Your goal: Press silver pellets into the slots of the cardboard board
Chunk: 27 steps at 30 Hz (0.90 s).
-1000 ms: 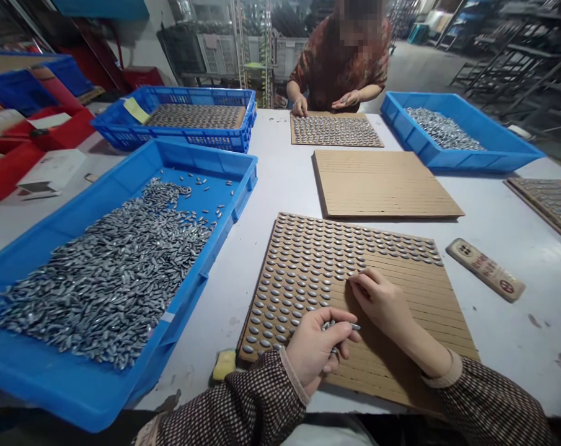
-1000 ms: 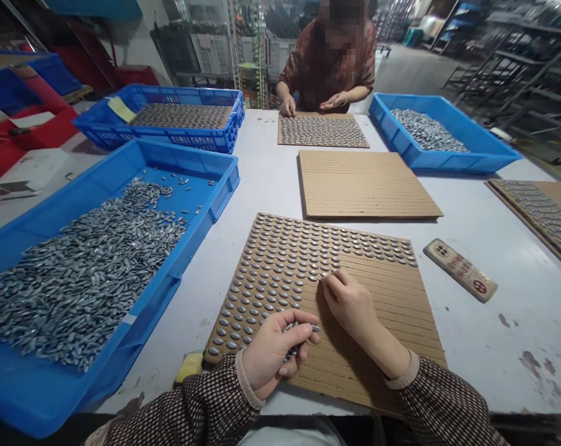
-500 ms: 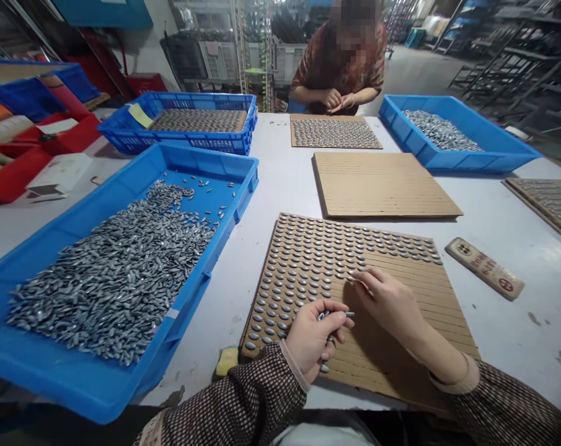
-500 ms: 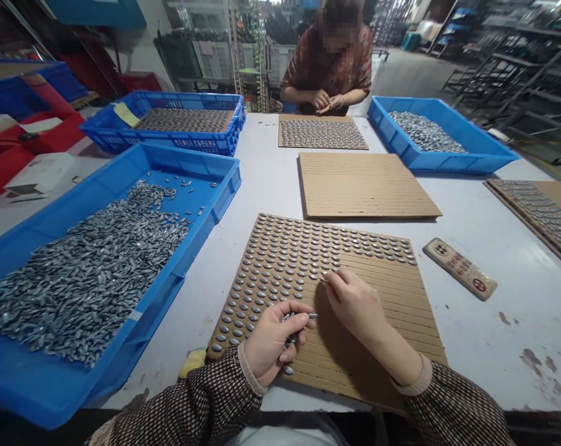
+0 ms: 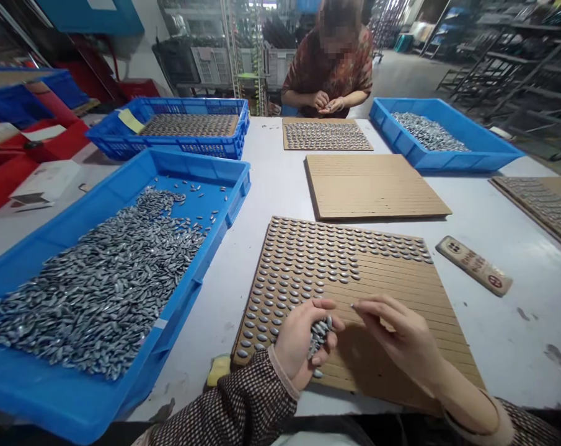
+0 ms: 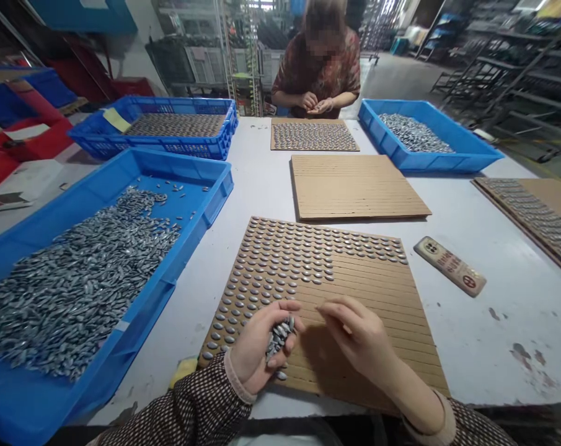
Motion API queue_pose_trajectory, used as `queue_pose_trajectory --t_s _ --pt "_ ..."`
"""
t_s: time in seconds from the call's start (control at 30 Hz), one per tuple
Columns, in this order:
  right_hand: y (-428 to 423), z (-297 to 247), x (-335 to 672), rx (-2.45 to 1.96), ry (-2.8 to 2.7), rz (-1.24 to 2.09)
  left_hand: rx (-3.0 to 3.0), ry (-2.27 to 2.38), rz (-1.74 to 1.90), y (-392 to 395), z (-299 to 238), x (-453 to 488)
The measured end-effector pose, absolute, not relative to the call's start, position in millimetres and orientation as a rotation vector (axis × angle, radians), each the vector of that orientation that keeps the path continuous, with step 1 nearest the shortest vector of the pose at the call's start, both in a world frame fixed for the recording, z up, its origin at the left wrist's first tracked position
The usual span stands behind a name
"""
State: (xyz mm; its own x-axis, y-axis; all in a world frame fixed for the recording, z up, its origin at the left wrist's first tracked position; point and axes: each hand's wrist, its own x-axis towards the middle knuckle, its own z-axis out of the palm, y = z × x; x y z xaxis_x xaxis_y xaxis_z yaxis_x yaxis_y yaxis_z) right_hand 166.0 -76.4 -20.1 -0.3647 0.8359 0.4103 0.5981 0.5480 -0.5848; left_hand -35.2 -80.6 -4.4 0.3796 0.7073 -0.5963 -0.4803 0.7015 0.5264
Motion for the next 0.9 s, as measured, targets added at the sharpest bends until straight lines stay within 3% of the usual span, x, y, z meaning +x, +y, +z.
queue_pose_trajectory --t_s 0.13,0.37,0.6,0.73,0.9 --pt "-52.0 -47.4 192.2 -1.268 -2.171 0.203 0.286 0.9 0.9 -76.8 2.3 -40.7" --pt "-37.6 -66.8 197.2 -1.271 -2.39 -0.037 0.331 0.916 0.801 -81.4 -4.5 -36.5" --pt "-38.1 -57.2 194.0 -1.297 -2.448 -0.051 0.334 0.909 0.776 -82.1 -8.3 -35.9" --pt "-47.5 -43.0 182.2 -1.345 -2.232 0.233 0.33 0.902 0.768 -82.5 -12.7 -34.5" --pt "-65.1 -12.2 152.6 -1.244 -1.915 1.118 0.38 0.876 0.776 -83.8 -11.1 -34.4"
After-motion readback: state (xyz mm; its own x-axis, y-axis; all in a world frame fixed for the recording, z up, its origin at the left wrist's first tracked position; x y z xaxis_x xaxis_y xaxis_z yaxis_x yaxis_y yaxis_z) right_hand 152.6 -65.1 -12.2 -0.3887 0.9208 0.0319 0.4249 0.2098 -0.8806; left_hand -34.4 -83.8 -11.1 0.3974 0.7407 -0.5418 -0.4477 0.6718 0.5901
